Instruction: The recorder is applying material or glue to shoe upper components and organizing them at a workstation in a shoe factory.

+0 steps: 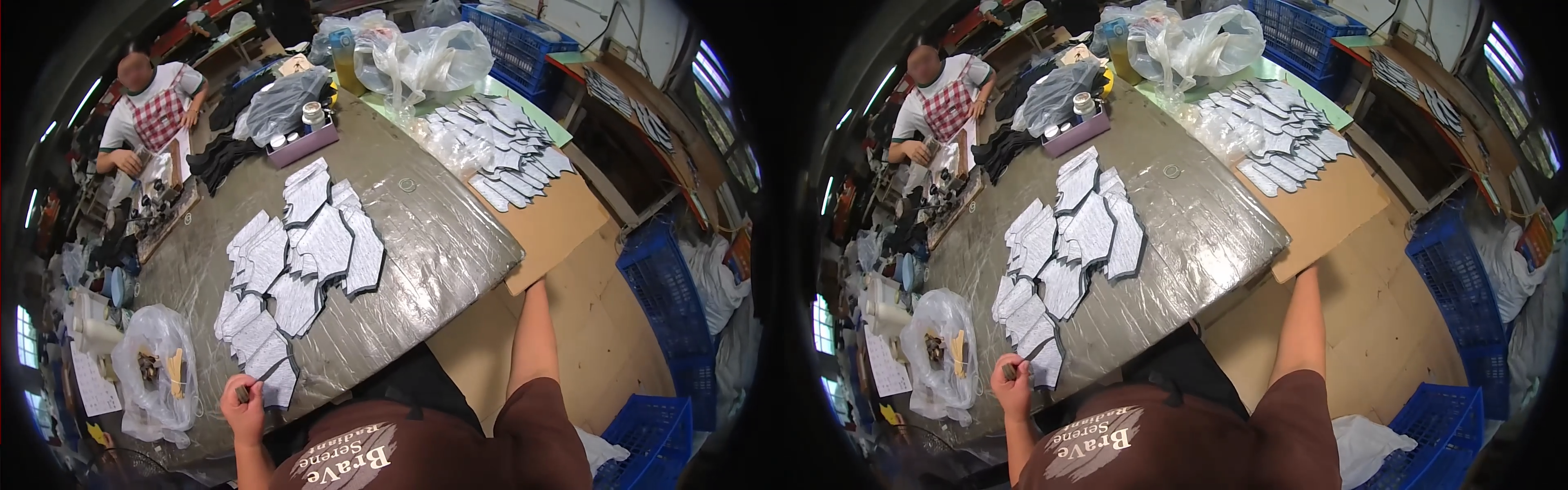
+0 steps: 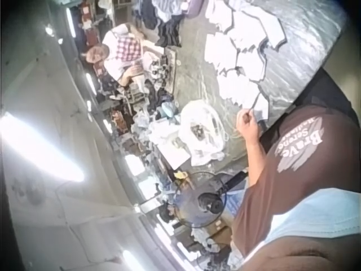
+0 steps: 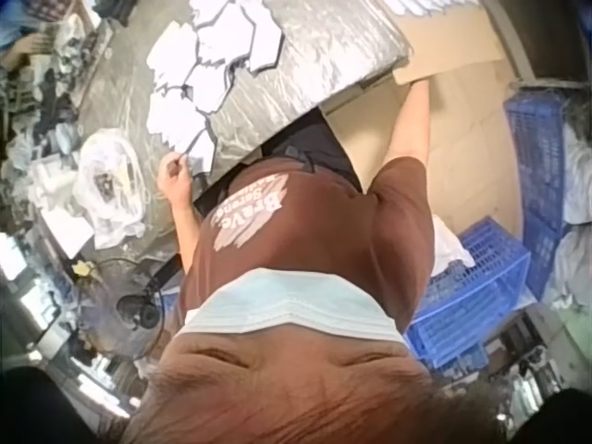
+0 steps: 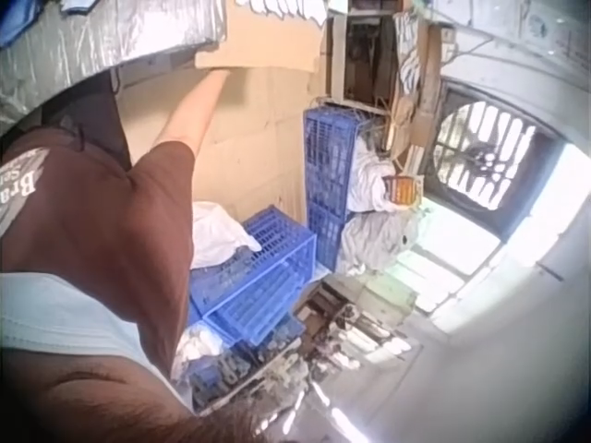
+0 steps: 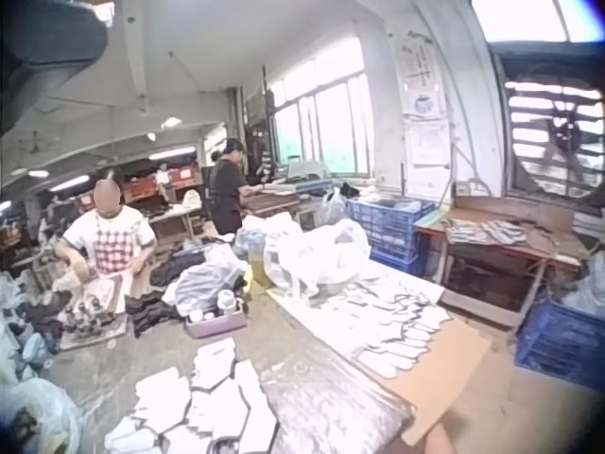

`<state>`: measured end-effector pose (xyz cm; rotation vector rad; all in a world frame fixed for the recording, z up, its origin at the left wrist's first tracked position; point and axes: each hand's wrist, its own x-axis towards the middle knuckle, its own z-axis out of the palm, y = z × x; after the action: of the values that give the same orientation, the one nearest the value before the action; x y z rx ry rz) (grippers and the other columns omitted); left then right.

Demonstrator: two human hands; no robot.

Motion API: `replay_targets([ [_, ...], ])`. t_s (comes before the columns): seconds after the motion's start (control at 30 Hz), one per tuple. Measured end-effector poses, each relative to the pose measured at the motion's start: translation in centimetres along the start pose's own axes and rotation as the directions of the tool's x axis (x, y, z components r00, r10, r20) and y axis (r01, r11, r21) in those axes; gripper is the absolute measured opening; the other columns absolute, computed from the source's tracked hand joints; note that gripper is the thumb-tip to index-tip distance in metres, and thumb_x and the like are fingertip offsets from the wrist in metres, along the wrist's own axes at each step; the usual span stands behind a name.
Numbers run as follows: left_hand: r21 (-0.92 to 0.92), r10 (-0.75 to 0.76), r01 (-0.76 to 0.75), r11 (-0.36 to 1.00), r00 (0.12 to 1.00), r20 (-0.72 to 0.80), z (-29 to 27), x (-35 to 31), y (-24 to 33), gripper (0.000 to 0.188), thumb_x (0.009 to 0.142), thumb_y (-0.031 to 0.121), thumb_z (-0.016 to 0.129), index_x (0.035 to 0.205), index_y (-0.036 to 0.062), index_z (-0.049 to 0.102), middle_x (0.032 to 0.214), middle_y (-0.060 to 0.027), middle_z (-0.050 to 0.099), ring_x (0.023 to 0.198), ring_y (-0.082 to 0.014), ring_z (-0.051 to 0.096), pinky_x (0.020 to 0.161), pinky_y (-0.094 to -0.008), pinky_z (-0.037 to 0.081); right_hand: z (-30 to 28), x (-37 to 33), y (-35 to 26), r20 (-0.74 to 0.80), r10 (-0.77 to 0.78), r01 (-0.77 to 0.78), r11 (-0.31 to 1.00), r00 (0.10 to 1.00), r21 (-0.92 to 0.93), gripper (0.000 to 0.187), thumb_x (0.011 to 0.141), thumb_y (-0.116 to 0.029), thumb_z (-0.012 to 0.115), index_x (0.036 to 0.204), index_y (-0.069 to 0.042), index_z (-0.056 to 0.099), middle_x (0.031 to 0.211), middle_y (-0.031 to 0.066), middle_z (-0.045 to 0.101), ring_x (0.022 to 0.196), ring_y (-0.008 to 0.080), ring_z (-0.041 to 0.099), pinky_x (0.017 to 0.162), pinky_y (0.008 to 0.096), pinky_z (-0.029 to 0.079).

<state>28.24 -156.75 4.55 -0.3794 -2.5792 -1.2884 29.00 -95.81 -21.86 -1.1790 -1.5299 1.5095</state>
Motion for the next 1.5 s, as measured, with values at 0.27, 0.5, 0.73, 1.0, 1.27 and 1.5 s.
replay_targets([
  [0.27,-0.048,-0.108,0.104,0.993,0.991,-0.084,-0.6,-0.7,-0.9,0.011,0.072,-0.005,0.062,0.077,-0.0003,0.053,0.076,-0.0070,0.053,0.069,-0.0159,0.050,0.065,-0.0267,0.042,-6.5,-5.7,-4.2,0.037,-0.071,0.071,0.582,0.997,-0.810,0.027,0.079,-0.021,0.054,0.079,0.006,0.059,0.084,0.0245,0.062,0.073,0.0324,0.061,0.068,0.0405,0.046],
  [0.5,-0.194,-0.170,0.154,0.969,0.983,-0.066,0.4,-0.3,-1.7,0.009,0.075,-0.005,0.061,0.079,-0.0003,0.054,0.080,-0.0067,0.052,0.064,-0.0118,0.048,0.058,-0.0225,0.041,-9.6,-17.0,-7.1,0.058,0.232,-0.179,0.868,0.971,-0.464,0.022,0.074,-0.012,0.053,0.061,0.006,0.055,0.052,0.0140,0.055,0.050,0.0225,0.058,0.051,0.0351,0.044],
  [0.73,-0.245,-0.108,0.097,0.965,0.994,-0.031,0.7,-0.1,-2.8,0.008,0.079,-0.006,0.058,0.082,-0.0002,0.053,0.085,-0.0061,0.052,0.062,-0.0082,0.046,0.056,-0.0206,0.039,-6.8,-24.9,-5.1,0.064,0.708,-0.699,0.705,0.704,-0.120,0.015,0.079,-0.014,0.050,0.071,-0.002,0.053,0.067,0.0099,0.061,0.044,0.0127,0.044,0.038,0.0277,0.030],
  [1.0,-0.231,-0.153,0.133,0.964,0.986,-0.071,-0.6,-0.6,-3.3,0.008,0.079,-0.006,0.057,0.082,-0.0004,0.052,0.084,-0.0061,0.052,0.063,-0.0084,0.046,0.057,-0.0207,0.039,-0.9,-27.6,-12.8,0.578,0.718,-0.823,0.552,0.387,-0.133,0.018,0.089,-0.019,0.041,0.083,-0.006,0.052,0.062,0.0041,0.050,0.044,0.0110,0.038,0.038,0.0235,0.026],
  [1.27,-0.540,-0.520,0.343,0.769,0.827,-0.215,-1.9,-1.1,-3.3,0.007,0.080,-0.004,0.054,0.081,0.0027,0.054,0.072,-0.0013,0.052,0.054,-0.0065,0.045,0.047,-0.0191,0.036,-9.2,-17.1,-3.5,0.479,0.000,0.390,0.580,0.878,-0.715,0.028,0.083,-0.010,0.048,0.107,0.001,0.058,0.100,0.0205,0.060,0.095,0.0288,0.059,0.086,0.0368,0.044],
  [1.5,-0.582,-0.636,0.450,0.678,0.756,-0.157,-4.1,-2.6,-4.0,0.006,0.079,-0.001,0.060,0.082,0.0027,0.056,0.067,-0.0009,0.055,0.053,-0.0065,0.050,0.047,-0.0192,0.039,2.2,-27.6,-20.2,0.490,-0.719,0.840,0.540,0.494,-0.054,0.011,0.085,-0.005,0.048,0.082,0.000,0.057,0.084,0.0118,0.054,0.081,0.0269,0.052,0.079,0.0335,0.040],
])
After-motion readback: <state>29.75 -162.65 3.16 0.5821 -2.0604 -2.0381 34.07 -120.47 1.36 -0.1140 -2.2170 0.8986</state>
